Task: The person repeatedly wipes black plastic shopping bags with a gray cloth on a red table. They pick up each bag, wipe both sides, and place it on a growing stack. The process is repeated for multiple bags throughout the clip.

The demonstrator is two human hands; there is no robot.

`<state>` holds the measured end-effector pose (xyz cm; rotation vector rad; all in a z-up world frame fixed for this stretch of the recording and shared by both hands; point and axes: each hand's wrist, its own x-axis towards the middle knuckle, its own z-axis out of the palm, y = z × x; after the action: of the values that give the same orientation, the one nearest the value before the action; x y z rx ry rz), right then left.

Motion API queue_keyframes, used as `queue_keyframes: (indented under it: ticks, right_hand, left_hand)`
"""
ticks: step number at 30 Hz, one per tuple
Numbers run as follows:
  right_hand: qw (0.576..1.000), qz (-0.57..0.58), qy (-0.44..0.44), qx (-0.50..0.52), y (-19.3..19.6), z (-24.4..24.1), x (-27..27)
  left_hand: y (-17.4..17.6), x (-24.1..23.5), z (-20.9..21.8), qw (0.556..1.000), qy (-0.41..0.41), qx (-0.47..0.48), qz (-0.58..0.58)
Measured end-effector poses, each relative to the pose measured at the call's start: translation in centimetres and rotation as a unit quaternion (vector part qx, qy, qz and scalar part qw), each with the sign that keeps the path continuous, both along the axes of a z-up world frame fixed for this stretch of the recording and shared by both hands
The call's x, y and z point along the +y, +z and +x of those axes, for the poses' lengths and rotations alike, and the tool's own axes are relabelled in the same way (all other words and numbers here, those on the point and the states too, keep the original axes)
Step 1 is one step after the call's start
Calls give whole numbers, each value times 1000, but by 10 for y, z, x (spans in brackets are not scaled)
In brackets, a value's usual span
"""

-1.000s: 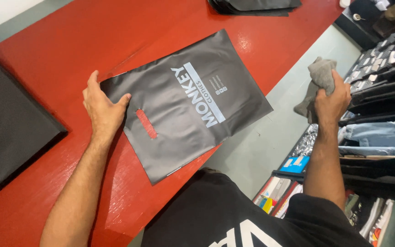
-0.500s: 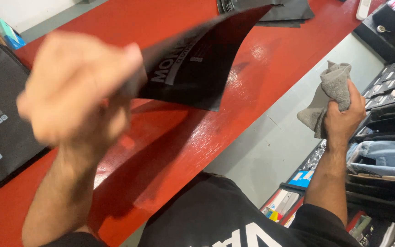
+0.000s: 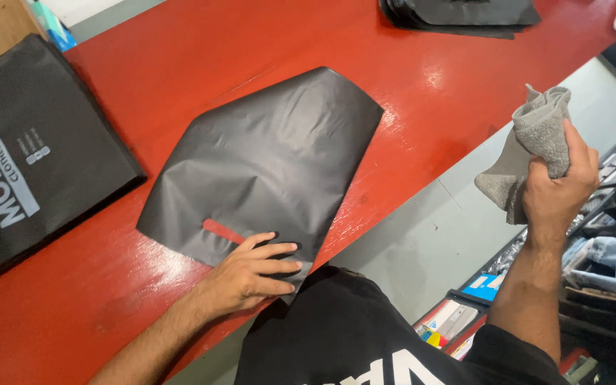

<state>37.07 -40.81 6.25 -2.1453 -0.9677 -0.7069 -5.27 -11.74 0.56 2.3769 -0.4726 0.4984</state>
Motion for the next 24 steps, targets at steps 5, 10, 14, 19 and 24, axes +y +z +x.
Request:
queue_keyframes:
  ticks: [5,10,14,19,24]
  right_hand:
    - [999,-1,46,9,11,-17,19]
    - [998,1,66,7,17,-28,25]
    - [998,-1,69,11,16,-29,24]
    - [997,0,79,25,18,-33,34]
    - [996,5,90,28,21,-36,40]
  left_hand:
    - [-11,-7,8,990,-83,81,-76]
    - [-8,-10,2,948,-135,209,-198]
    - [-19,30,11,984,-12,112,-136]
    - [-31,77,53,991,131,20,34]
    - [-45,76,78,951,279,112,-65]
